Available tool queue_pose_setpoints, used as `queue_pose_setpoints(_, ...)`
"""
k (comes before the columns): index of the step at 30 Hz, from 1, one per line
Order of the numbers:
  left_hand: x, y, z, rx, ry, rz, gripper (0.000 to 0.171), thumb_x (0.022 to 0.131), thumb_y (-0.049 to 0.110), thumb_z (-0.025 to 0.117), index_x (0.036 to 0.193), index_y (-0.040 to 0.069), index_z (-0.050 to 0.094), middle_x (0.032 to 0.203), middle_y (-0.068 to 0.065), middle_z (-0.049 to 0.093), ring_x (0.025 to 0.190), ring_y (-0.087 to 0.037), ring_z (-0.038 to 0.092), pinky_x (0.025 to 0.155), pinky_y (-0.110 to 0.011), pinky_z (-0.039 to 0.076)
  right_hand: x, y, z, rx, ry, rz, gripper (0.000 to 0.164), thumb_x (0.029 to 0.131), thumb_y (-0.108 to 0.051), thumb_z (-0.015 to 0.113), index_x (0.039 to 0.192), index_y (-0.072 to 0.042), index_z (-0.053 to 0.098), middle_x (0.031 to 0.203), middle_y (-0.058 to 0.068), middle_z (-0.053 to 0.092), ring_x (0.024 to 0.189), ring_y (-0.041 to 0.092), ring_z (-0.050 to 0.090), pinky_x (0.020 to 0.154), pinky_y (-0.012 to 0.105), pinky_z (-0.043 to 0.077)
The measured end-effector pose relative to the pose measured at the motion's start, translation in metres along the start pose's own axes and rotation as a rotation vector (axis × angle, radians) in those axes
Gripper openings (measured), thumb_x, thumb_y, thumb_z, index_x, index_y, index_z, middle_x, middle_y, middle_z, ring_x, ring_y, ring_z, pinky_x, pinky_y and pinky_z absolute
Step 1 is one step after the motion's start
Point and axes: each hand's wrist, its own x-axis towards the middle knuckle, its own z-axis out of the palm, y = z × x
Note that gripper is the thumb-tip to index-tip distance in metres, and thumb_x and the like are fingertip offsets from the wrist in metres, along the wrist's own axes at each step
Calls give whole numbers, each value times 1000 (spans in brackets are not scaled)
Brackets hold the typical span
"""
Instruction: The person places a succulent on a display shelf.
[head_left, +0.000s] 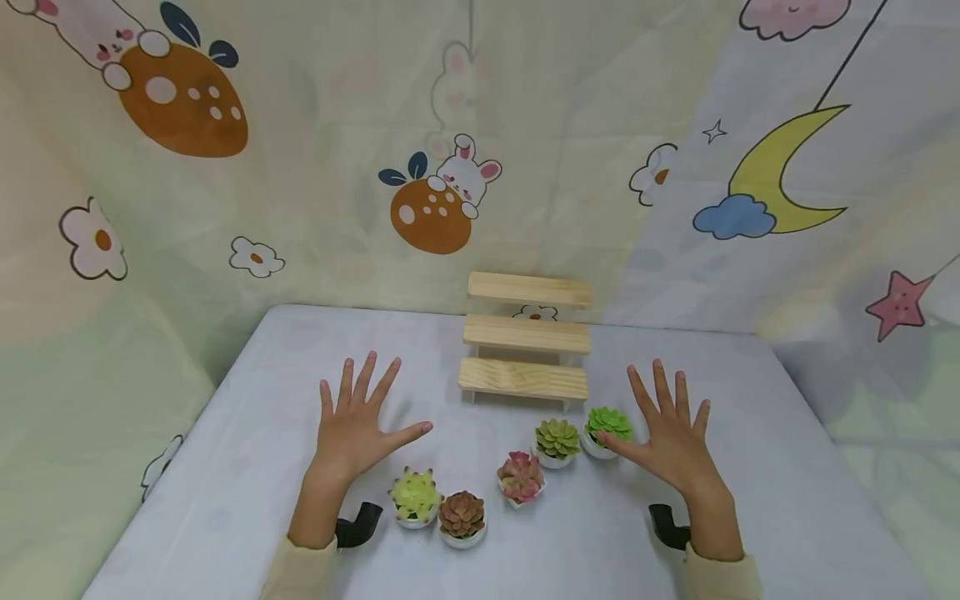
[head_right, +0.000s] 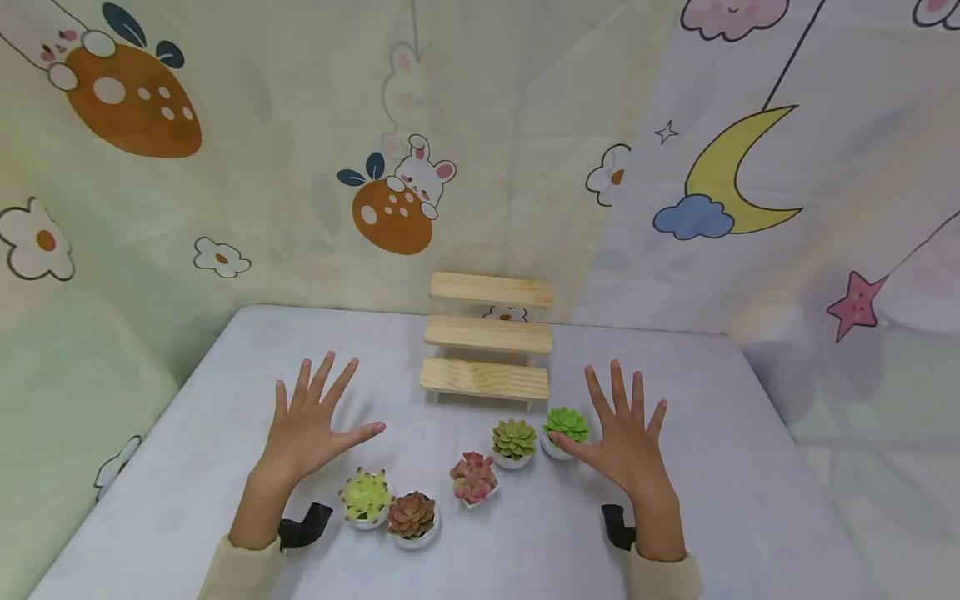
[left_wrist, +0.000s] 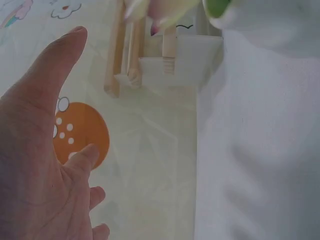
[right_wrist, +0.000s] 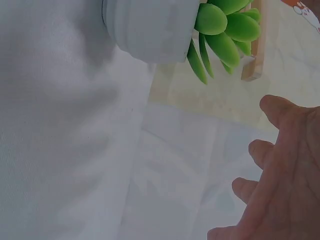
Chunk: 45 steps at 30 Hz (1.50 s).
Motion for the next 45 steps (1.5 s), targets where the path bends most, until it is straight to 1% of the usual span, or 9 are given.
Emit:
queue_pose_setpoints(6,2,2,-3,1,27,64,96,76,73,63,152,22,35,161,-11,19,148,-39,4,116,-68,-2,-2,-1,-1,98,9,-20,105,82,-55,71,158,-27,5,162,12,-11,145,41,-18,104,81,-8)
queue_pose_setpoints(12,19,3,-7,-114,118,190,79,84,57,68,147,17,43,149,-14,41,141,-37,31,113,-63,26,-5,-5,4,291,68,-47,101,80,-37,79,158,-20,16,162,18,-1,145,50,-1,100,83,13)
queue_pose_setpoints(16,37,2,-3,-369,43,132,70,91,49,65,147,15,41,144,-13,44,133,-34,42,106,-58,41,-6,-8,5,382,92,-14,99,78,-29,82,156,-15,21,160,21,8,141,52,12,95,82,26)
queue_pose_setpoints(22,65,-5,12,-853,-142,-57,53,99,30,60,142,3,43,135,-22,50,120,-39,54,98,-47,52,-13,-13,7,466,36,38,95,78,-26,83,151,-6,26,154,28,20,137,51,24,100,72,34)
queue_pose_setpoints(26,81,-6,20,-1054,-297,-134,52,101,17,55,143,-6,35,132,-29,49,117,-44,55,92,-39,56,-19,-15,12,503,-6,73,94,79,-27,82,151,-5,26,151,29,24,134,51,29,101,68,38)
queue_pose_setpoints(32,103,8,28,-1087,-488,-182,55,99,13,58,143,-9,34,133,-30,49,118,-42,55,91,-35,57,-24,-12,21,526,-4,87,90,79,-20,83,148,1,28,149,29,31,129,52,38,96,63,46)
queue_pose_setpoints(35,112,15,33,-1102,-551,-203,55,98,10,58,143,-11,33,130,-30,51,108,-35,61,89,-36,58,-24,-12,26,543,5,91,87,78,-16,83,146,2,32,146,30,35,125,51,44,93,59,50)
queue_pose_setpoints(40,119,26,38,-1097,-610,-216,56,98,11,57,143,-11,32,122,-26,54,93,-21,64,85,-35,59,-22,-14,27,550,19,139,85,76,-15,85,143,2,37,141,30,42,118,47,51,90,52,54)
queue_pose_setpoints(45,124,34,40,-1080,-624,-249,54,96,8,59,141,-11,36,108,-19,59,80,-15,65,78,-30,61,-19,-15,26,562,-13,199,85,75,-16,86,143,1,38,137,28,45,116,44,52,90,47,55)
